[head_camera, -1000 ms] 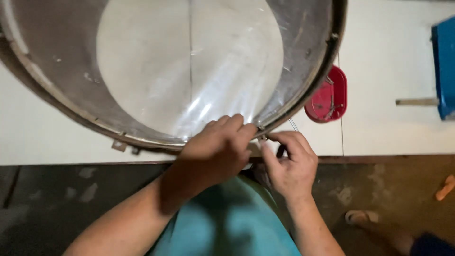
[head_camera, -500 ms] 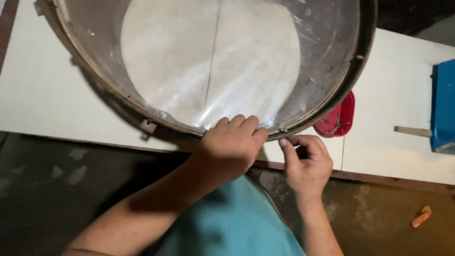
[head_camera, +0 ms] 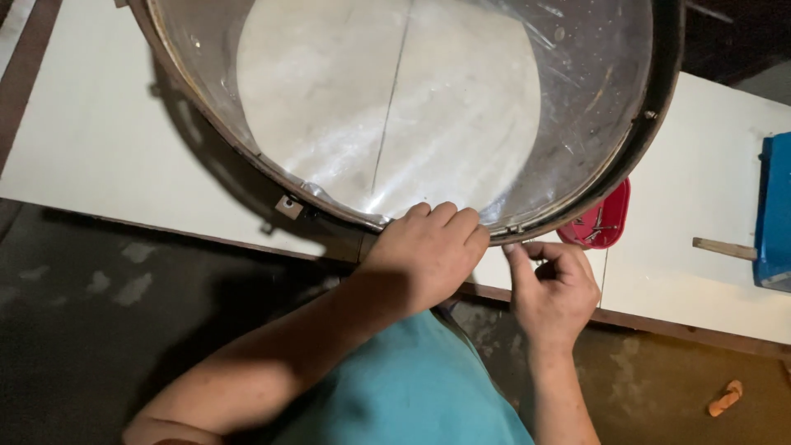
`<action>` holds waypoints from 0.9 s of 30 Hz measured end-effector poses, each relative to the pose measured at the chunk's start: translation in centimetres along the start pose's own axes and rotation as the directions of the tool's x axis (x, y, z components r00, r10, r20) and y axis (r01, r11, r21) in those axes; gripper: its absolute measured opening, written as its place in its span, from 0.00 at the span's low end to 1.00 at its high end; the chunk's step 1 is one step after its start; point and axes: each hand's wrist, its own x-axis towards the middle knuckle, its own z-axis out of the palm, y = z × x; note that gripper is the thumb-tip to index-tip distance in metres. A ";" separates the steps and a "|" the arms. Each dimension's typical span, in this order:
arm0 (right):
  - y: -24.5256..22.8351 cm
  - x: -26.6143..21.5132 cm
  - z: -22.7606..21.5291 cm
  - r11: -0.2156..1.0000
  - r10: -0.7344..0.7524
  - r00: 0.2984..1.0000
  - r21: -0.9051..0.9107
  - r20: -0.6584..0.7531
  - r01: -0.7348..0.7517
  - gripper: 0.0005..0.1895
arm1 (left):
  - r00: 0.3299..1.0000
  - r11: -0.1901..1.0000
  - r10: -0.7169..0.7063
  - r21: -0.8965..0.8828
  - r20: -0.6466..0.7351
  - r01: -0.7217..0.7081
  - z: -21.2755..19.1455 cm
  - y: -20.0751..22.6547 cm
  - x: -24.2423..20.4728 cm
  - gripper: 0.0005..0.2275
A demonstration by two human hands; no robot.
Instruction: The person uses a wrench to tighten screws on the rim of a large metal sieve. They rotate the sieve to access different screws and continue tightening them one by one.
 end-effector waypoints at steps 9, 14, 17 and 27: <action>0.3 -0.1 0.1 1.000 0.006 1.000 0.023 0.015 -0.007 0.12 | 0.998 0.999 -0.022 0.025 0.059 0.020 2.5 0.1 -1.2 0.03; 0.0 -0.2 -0.4 0.997 -0.018 1.000 0.071 0.025 0.016 0.07 | 0.998 0.999 -0.028 0.042 0.053 0.026 1.7 0.2 -0.9 0.03; 0.3 0.0 -0.5 0.998 -0.034 0.999 0.050 0.042 0.031 0.10 | 0.998 0.999 -0.027 0.040 0.063 0.024 1.9 0.2 -0.9 0.04; 0.4 0.2 -0.4 0.999 -0.005 1.000 0.045 0.027 0.004 0.16 | 0.986 1.000 -0.013 0.024 0.164 0.009 1.7 0.0 -0.9 0.05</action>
